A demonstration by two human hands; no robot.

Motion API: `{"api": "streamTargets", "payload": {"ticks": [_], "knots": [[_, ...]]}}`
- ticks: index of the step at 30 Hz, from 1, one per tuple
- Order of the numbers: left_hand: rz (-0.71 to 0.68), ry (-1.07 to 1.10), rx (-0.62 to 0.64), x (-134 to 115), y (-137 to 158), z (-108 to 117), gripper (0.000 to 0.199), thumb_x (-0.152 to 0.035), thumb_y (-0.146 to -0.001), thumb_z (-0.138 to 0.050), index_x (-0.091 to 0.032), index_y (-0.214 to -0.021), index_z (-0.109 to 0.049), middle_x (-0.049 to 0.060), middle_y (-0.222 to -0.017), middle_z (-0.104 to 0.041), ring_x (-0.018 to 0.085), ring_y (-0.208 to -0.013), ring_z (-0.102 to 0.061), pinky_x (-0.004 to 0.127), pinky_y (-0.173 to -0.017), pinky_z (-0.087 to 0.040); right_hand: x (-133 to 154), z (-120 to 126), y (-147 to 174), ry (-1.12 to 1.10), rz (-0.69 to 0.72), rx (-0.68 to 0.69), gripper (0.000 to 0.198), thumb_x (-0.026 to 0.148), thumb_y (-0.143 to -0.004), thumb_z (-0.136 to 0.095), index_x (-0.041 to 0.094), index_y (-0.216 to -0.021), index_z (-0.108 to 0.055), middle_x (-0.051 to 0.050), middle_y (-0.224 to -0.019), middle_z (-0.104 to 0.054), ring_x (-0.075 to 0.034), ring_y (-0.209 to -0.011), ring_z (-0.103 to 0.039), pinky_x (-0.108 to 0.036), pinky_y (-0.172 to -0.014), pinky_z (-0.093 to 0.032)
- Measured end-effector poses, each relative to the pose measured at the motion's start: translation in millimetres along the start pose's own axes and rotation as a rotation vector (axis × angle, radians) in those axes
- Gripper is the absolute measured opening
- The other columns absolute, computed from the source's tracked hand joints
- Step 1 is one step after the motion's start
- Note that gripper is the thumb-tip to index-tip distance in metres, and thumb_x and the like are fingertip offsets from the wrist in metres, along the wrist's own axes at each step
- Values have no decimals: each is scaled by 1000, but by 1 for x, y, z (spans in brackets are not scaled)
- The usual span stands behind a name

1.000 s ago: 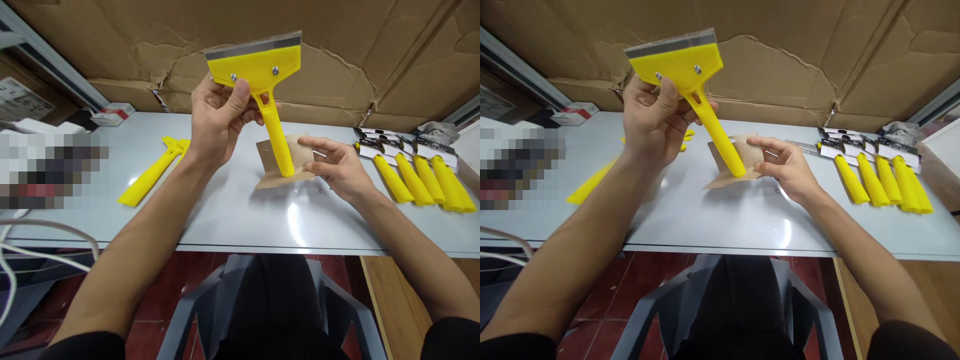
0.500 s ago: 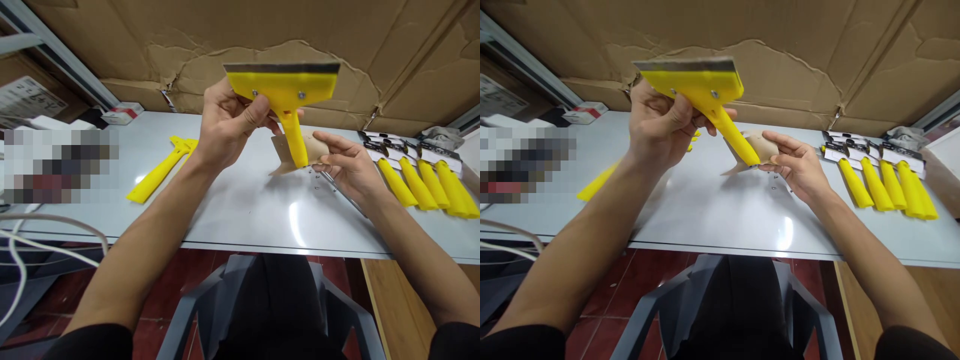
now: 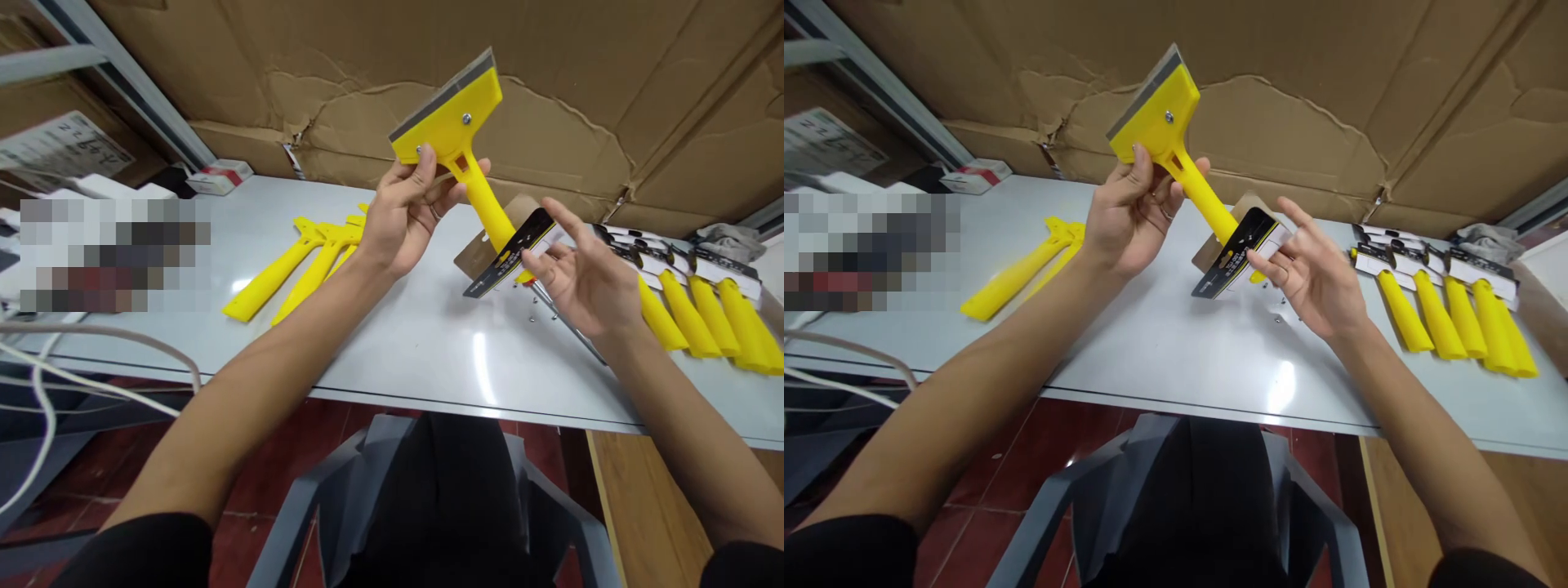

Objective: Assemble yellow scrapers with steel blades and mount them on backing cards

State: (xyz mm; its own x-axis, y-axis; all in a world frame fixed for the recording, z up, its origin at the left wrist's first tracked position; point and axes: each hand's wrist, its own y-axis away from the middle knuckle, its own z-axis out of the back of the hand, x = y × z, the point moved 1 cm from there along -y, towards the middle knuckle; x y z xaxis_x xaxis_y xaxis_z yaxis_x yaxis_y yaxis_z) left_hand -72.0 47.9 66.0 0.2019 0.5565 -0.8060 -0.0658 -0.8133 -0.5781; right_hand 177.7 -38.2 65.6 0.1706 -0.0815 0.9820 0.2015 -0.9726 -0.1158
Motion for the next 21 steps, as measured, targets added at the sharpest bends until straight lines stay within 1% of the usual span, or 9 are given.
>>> {"api": "streamTargets", "payload": {"ticks": [3, 5, 6, 7, 9, 12, 17, 19, 21], "knots": [[4, -63, -7, 7, 2, 1, 42, -64, -109, -50, -27, -114, -70, 4, -115, -79, 29, -131, -75, 36, -86, -70, -5, -1, 0, 85, -24, 85, 69, 42, -77, -91, 26, -139, -69, -4, -138, -68, -7, -100, -72, -20, -81, -66], [28, -27, 33, 10, 4, 2, 43, -66, -107, -53, -26, -113, -69, 5, -122, -78, 29, -136, -72, 36, -89, -69, -9, 2, -1, 195, -40, 103, 61, 47, -76, -92, 21, -128, -75, -6, -118, -73, -5, -82, -66, -17, -58, -52], [37, -6, 53, 11, 5, 2, 44, -67, -106, -54, -26, -113, -69, 6, -125, -78, 30, -138, -71, 35, -91, -69, -11, 5, -2, 251, -44, 102, 58, 52, -77, -91, 19, -122, -77, -6, -111, -74, -5, -78, -64, -17, -54, -46], [42, 5, 68, 12, 6, 2, 46, -69, -105, -54, -26, -113, -69, 6, -126, -78, 30, -138, -71, 35, -91, -69, -13, 7, -2, 297, -49, 102, 56, 57, -78, -89, 18, -116, -78, -6, -107, -74, -5, -77, -64, -17, -54, -45], [48, -3, 83, 11, 6, 1, 54, -76, -103, -51, -25, -111, -68, 7, -121, -78, 29, -136, -72, 33, -88, -69, -16, 9, -3, 342, -65, 121, 55, 62, -79, -87, 16, -108, -79, -7, -108, -75, -7, -83, -66, -18, -65, -54], [76, -3, 48, 5, 6, -1, 58, -80, -101, -50, -26, -106, -69, 7, -110, -80, 28, -129, -75, 33, -85, -68, -19, 7, -2, 273, -43, 116, 55, 61, -80, -86, 16, -112, -79, -7, -114, -75, -8, -91, -69, -21, -83, -61], [140, 37, -62, 1, 4, 3, 38, -65, -91, -72, -28, -98, -72, 2, -98, -82, 23, -105, -81, 35, -83, -69, -19, -2, 0, 152, 13, -55, 49, 62, -87, -79, 20, -110, -72, -4, -118, -74, -5, -88, -67, -18, -74, -55], [139, 18, -45, 3, 4, 6, 35, -61, -89, -75, -26, -93, -73, 3, -94, -82, 21, -92, -82, 33, -79, -69, -19, -4, -1, 158, 9, -144, 56, 70, -88, -74, 22, -117, -67, -4, -119, -73, -6, -86, -68, -19, -69, -54], [109, -28, -7, 6, 3, 9, 36, -61, -89, -75, -25, -91, -73, 5, -90, -82, 20, -85, -82, 32, -74, -68, -19, -4, -2, 144, 19, -214, 64, 73, -86, -74, 27, -127, -59, -4, -125, -72, -9, -92, -72, -22, -71, -57]]}}
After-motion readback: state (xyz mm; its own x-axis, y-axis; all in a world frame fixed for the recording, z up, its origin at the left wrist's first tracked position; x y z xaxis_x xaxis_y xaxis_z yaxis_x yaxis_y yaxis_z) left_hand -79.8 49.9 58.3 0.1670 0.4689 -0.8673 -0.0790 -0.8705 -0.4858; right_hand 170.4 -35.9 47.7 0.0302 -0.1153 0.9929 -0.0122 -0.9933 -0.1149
